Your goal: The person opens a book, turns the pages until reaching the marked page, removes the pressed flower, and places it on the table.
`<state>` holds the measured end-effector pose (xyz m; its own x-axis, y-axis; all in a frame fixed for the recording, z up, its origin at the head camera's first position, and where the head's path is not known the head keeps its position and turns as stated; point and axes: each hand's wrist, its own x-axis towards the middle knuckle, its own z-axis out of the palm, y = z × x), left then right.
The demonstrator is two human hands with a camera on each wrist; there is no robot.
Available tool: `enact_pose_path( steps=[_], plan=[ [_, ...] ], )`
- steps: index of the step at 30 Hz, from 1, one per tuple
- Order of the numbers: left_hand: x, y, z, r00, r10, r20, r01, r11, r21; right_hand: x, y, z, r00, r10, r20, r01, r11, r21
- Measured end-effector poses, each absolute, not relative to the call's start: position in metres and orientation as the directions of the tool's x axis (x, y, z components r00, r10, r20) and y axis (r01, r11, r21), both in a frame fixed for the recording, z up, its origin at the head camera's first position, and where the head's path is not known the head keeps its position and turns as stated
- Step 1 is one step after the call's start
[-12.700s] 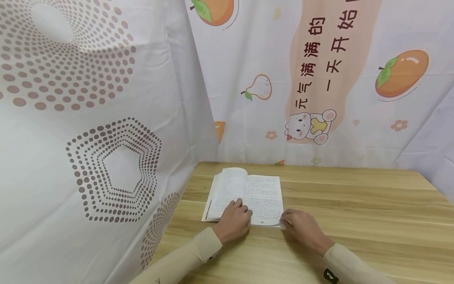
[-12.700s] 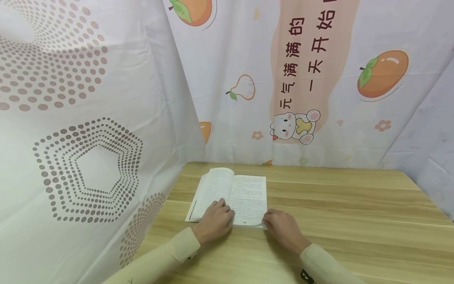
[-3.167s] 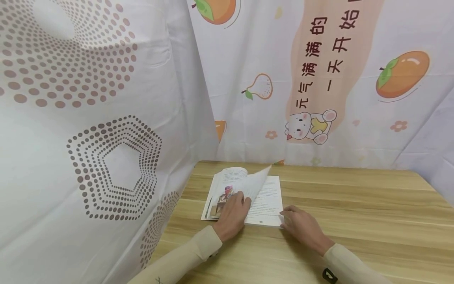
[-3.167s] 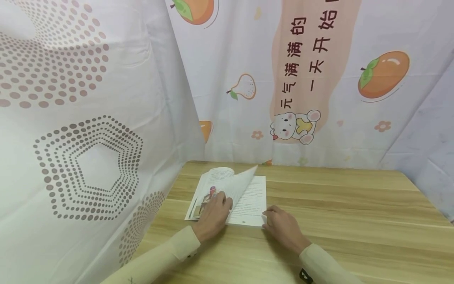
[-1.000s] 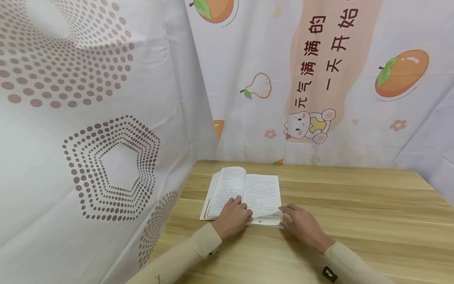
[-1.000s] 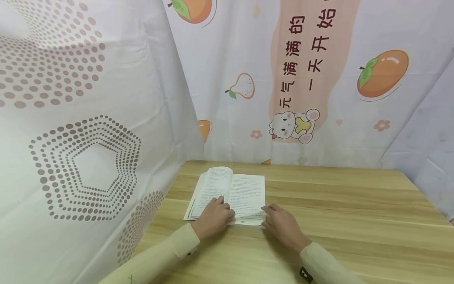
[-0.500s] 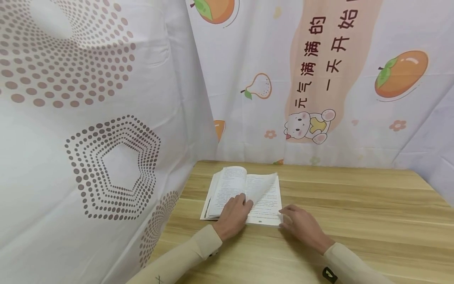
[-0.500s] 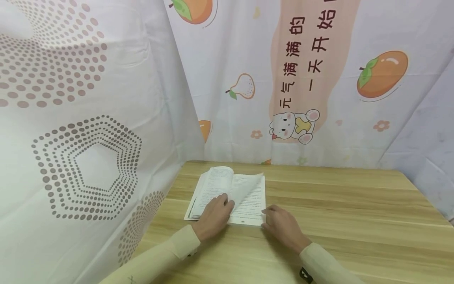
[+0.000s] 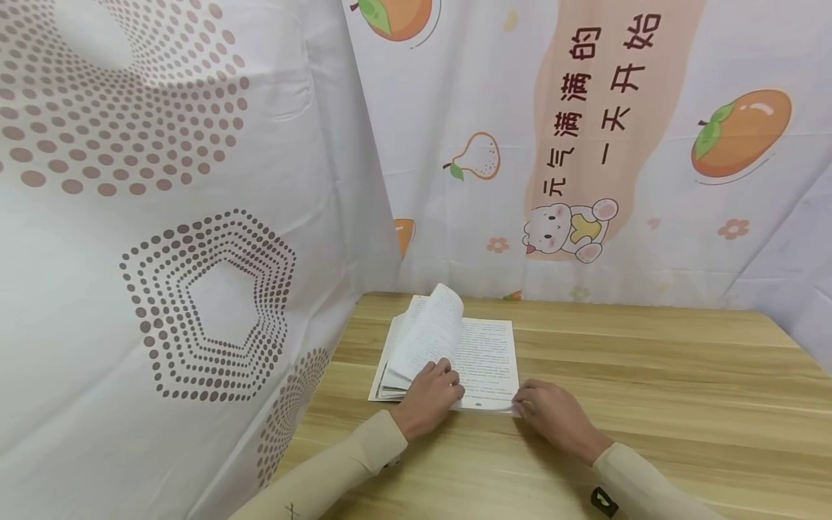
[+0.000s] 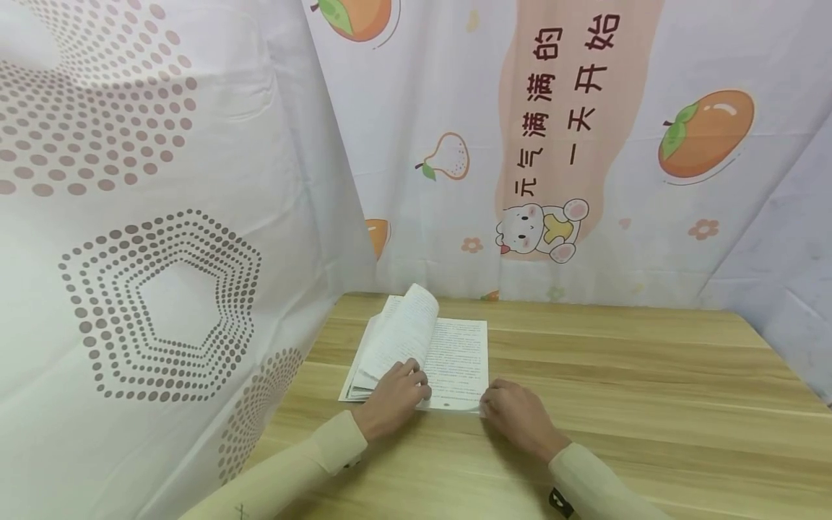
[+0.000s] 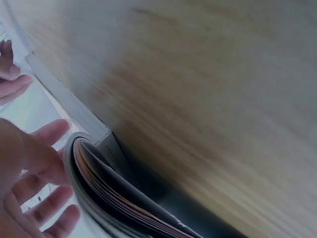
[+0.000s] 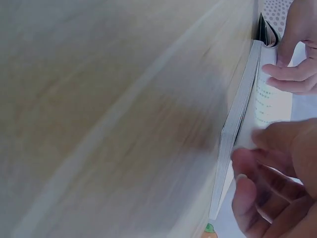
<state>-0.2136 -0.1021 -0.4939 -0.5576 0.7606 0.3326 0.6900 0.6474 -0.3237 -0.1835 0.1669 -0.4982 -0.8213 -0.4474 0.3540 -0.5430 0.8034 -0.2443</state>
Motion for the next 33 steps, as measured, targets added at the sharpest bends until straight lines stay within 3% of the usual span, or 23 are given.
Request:
enact_pose_path(
  steps=[12,22,33],
  plan=[
    [-0.2101,-0.1033,-0.4965,-0.59,0.727,0.35,0.668,0.684,-0.294,-0.183,0.1652,-0.4969,-0.799,-0.454,0.395,-0.565,0.792,-0.232],
    [-0.21,-0.1018,-0.4936,-0.65,0.7,0.294,0.631,0.714,-0.303,-0.1851,0.1642,-0.4989,-0.794,-0.444,0.414,-0.558,0.804,-0.208],
    [-0.2113,-0.1018,-0.4915,-0.654,0.698,0.291,0.636,0.716,-0.289,-0.1848,0.1637,-0.4966,-0.818,-0.411,0.403,-0.528,0.814,-0.242]
  ],
)
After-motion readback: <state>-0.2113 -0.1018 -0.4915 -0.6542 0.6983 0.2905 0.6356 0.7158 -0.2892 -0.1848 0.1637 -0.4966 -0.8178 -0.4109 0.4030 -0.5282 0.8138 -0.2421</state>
